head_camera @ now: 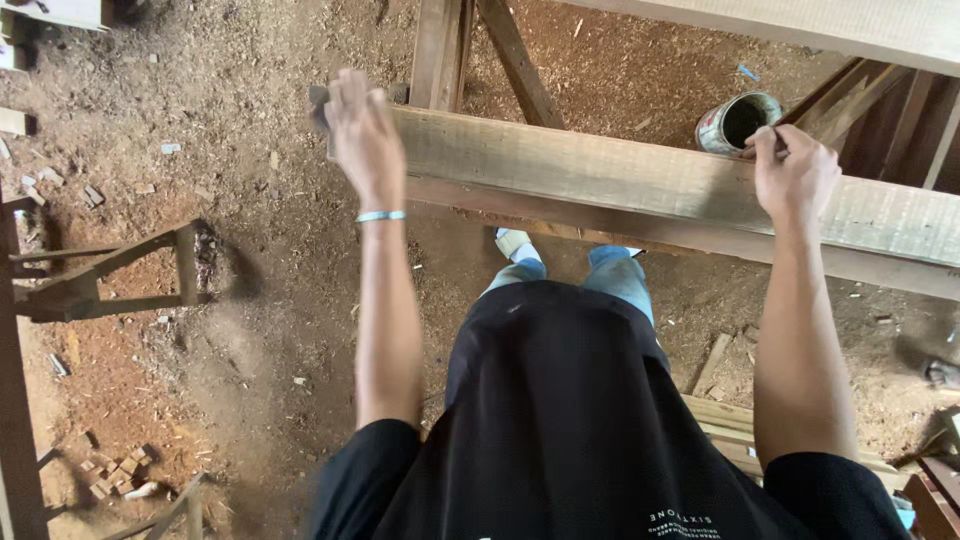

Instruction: The person sands wooden planks with a sanding block, moving the block back and forth along the surfaces and edges of several planks.

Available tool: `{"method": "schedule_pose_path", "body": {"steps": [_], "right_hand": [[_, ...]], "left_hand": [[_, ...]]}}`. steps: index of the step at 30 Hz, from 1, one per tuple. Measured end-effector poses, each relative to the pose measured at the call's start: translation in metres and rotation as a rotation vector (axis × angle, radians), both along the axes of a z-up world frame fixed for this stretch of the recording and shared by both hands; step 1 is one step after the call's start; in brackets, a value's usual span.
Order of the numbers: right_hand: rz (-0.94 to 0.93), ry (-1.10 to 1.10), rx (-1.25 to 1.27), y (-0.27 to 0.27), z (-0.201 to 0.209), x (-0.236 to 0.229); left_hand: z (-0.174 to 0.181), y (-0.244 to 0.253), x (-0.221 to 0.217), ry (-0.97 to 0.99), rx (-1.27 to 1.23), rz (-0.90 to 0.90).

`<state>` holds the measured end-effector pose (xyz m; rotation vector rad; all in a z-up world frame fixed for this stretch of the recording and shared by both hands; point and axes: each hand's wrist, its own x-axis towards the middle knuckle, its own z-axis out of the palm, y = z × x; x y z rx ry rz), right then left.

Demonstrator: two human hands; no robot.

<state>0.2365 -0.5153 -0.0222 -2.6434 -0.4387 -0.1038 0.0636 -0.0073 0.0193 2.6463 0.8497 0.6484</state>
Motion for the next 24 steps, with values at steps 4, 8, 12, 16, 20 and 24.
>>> {"method": "schedule_pose_path", "body": {"steps": [4, 8, 12, 16, 20, 24], "right_hand": [[-0.07, 0.134, 0.003, 0.001, 0.003, -0.001], [-0.037, 0.053, -0.011, -0.001, -0.001, 0.001], [-0.05, 0.086, -0.01, -0.003, -0.003, 0.004], [-0.029, 0.039, -0.005, -0.004, -0.006, 0.003], [0.042, -0.029, 0.021, -0.008, -0.01, 0.004], [0.018, -0.021, 0.015, -0.005, -0.009, 0.004]], "left_hand": [[0.008, -0.089, 0.008, -0.347, -1.203, -0.013], [0.004, -0.121, -0.033, -0.135, -0.101, -0.621], [0.009, -0.046, -0.085, 0.19, 0.025, -0.429], [0.008, 0.016, -0.063, 0.103, 0.083, -0.155], [0.011, -0.011, -0.013, 0.14, -0.232, 0.011], [0.004, -0.086, 0.023, 0.139, -0.131, -0.266]]}}
